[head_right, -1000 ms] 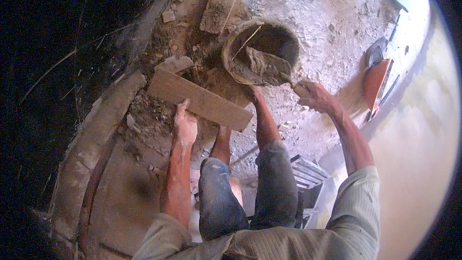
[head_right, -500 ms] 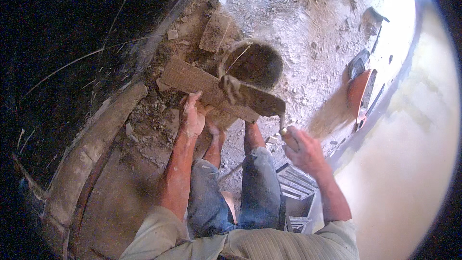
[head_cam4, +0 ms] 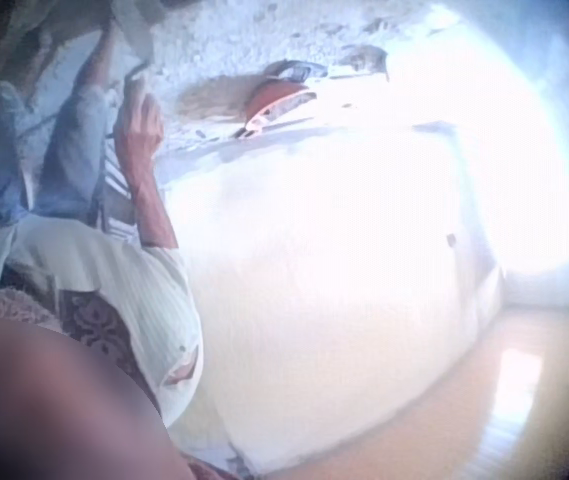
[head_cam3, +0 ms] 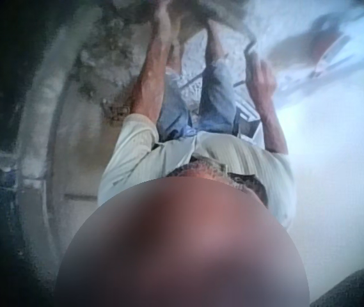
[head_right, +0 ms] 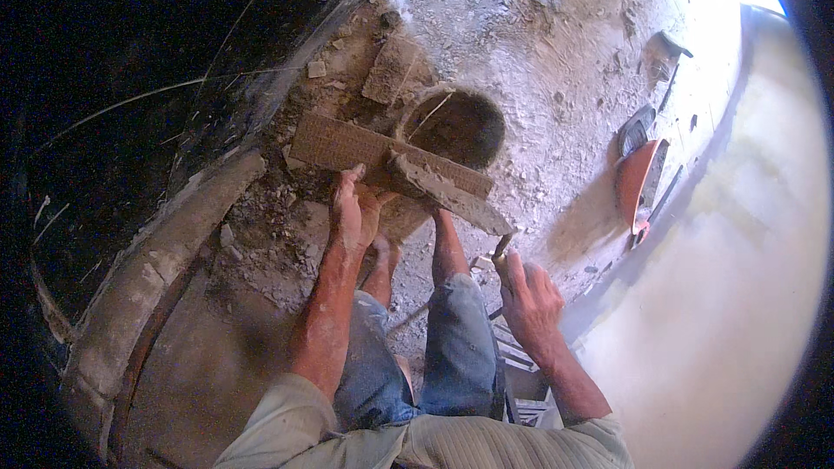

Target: The person applies mortar to a tile using a trowel and then presses the tile against a wall, using a hammer to tap it into place and a level to check its position.

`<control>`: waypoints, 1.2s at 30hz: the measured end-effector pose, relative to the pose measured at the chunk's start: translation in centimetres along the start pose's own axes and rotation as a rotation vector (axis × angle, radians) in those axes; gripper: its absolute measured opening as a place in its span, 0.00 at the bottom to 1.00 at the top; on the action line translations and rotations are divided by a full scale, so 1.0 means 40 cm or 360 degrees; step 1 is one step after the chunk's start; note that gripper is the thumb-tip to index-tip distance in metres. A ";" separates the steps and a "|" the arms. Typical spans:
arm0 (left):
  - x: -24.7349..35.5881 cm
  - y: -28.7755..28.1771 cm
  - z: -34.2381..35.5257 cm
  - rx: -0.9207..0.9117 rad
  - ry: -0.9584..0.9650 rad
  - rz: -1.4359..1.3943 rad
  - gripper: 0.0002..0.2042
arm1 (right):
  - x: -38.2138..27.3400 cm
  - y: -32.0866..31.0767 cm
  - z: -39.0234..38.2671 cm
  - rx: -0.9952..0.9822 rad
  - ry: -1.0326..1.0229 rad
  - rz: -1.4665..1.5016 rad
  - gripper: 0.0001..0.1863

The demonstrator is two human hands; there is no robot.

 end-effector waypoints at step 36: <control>0.102 -0.217 0.115 -0.0086 -0.0021 -0.0224 0.14 | 0.242 0.165 0.060 -0.0168 0.0213 0.0200 0.30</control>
Point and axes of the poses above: each hand's wrist, its own z-axis towards the middle knuckle, its own y-axis out of the palm, x = y × z, the point moved 6 cm from there along z, towards the middle knuckle, and after that the axes turned 8 degrees about -z, right-handed, at the moved point
